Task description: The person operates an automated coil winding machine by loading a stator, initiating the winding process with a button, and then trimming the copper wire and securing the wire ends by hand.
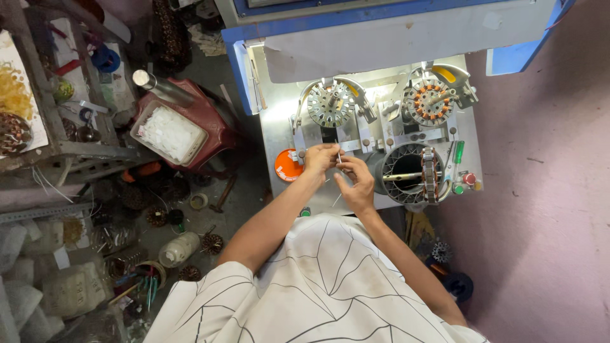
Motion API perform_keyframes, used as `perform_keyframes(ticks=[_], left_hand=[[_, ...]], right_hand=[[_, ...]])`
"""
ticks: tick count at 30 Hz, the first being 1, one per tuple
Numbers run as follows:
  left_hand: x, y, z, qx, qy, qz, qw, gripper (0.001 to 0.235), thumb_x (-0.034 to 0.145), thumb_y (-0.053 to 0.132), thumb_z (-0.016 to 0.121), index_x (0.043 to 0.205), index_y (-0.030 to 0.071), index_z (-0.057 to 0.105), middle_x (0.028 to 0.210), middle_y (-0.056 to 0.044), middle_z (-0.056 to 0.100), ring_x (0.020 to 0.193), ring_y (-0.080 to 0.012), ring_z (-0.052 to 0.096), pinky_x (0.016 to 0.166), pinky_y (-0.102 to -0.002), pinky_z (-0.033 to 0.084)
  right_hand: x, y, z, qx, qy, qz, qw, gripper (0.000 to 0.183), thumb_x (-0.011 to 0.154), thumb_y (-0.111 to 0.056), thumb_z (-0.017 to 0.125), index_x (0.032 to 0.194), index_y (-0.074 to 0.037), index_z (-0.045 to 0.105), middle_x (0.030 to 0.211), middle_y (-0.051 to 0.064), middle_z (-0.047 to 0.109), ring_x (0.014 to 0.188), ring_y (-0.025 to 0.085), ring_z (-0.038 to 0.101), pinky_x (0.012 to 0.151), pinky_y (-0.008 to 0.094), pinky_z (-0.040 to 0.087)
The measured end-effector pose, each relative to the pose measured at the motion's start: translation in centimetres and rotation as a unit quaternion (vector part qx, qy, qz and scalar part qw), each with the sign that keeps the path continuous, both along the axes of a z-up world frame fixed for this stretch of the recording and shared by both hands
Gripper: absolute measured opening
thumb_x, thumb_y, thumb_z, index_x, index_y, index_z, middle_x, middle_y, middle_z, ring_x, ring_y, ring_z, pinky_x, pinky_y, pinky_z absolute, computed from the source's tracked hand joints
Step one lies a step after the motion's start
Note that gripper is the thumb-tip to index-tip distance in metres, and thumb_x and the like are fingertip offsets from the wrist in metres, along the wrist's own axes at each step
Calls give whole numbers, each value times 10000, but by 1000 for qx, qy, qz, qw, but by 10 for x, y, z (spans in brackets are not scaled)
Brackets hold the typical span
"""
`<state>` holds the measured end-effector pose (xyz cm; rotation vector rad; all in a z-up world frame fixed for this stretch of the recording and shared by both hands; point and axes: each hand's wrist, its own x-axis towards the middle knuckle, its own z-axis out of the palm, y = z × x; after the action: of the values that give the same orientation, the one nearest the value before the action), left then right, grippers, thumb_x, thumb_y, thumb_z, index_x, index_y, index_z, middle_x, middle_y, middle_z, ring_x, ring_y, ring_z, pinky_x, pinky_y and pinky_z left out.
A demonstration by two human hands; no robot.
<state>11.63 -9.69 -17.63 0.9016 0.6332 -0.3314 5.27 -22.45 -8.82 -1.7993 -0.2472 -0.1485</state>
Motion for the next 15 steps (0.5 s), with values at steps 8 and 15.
perform_keyframes(ticks=[8, 15], left_hand=[[43, -12, 29, 113, -81, 67, 988, 112, 892, 5, 685, 994, -41, 702, 859, -156, 759, 679, -230, 741, 478, -309, 525], [60, -5, 23, 85, -71, 130, 985, 212, 795, -85, 711, 1002, -43, 706, 882, -122, 755, 670, -227, 748, 503, -343, 577]], right_hand=[[55, 10, -52, 184, 182, -166, 952, 268, 905, 42, 682, 1163, 59, 610, 1005, 159, 719, 847, 194, 743, 775, 263, 616], [52, 20, -40, -51, 133, -189, 972, 173, 921, -53, 753, 1076, 22, 765, 955, 138, 799, 827, 174, 765, 766, 289, 590]])
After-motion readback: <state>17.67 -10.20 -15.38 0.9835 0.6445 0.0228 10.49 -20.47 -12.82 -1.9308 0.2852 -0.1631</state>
